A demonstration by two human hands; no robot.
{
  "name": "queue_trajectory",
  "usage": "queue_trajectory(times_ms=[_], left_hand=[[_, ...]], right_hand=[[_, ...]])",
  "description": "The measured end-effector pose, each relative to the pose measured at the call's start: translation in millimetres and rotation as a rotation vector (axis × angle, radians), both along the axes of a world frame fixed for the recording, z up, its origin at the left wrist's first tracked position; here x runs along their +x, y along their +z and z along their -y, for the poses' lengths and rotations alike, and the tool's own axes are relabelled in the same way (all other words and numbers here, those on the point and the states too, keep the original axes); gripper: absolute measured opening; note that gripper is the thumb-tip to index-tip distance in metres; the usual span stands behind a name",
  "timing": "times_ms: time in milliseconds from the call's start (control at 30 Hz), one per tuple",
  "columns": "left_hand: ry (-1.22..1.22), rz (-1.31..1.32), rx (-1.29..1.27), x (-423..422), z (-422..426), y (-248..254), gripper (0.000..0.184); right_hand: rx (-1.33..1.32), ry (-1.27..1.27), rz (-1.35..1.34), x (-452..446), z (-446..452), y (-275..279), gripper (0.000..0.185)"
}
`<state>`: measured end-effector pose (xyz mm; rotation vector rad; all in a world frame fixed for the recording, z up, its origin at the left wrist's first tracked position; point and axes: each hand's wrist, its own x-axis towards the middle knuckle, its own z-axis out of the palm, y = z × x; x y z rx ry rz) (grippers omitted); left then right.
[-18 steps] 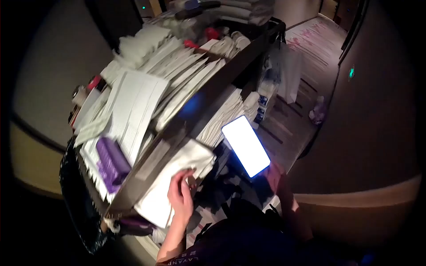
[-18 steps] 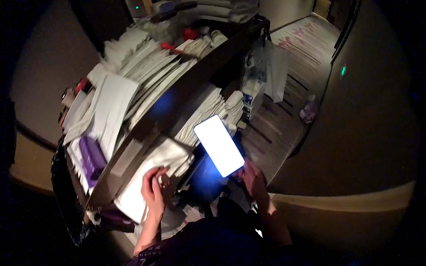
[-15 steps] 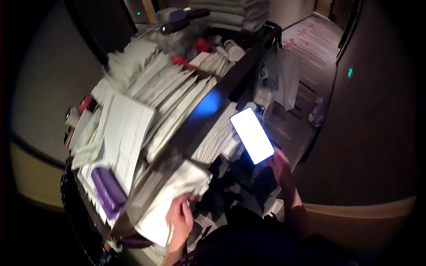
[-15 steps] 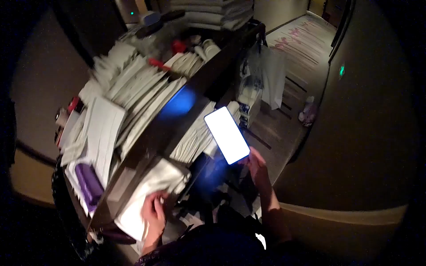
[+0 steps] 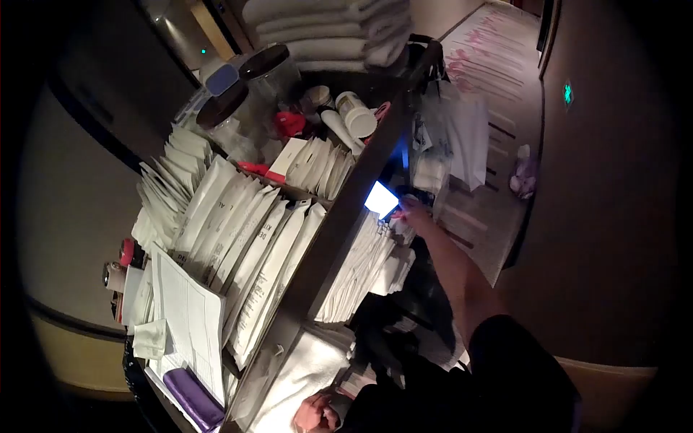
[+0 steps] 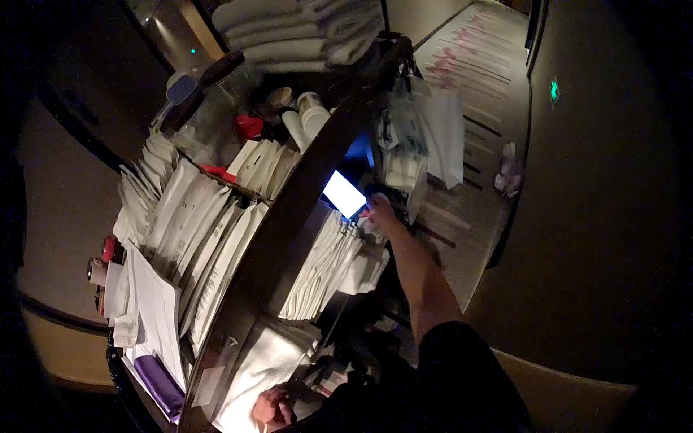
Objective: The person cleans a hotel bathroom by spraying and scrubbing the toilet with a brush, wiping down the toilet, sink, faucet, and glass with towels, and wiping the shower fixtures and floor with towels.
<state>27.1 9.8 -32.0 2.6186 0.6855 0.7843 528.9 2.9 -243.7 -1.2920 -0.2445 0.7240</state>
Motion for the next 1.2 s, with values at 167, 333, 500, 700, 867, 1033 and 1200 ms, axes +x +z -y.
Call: queue_trajectory(times_ms=[167,333,500,700,867,1033,1200], left_hand=[[-0.032,-0.056,0.027,4,3,13,0.007],[-0.043,-0.099,0.043,7,5,18,0.007],[-0.044,-0.138,0.043,9,5,22,0.008],[-0.045,-0.163,0.046,11,6,26,0.008],[-0.069,-0.189,0.052,15,5,29,0.009],[-0.095,-0.203,0.070,16,7,32,0.010],[-0.121,-0.223,0.098,15,10,34,0.011]], right_hand=[[-0.001,-0.019,-0.149,13,-15,-15,0.027],[-0.327,-0.024,0.146,20,-39,-12,0.038],[-0.485,-0.277,0.407,5,-51,-29,0.037],[-0.721,-0.399,0.685,-2,-52,-23,0.040],[-0.722,-0.392,0.614,-8,-46,-6,0.038],[-0.702,-0.364,0.737,-13,-43,2,0.041],[-0.570,-0.474,0.738,-18,-43,-11,0.038]])
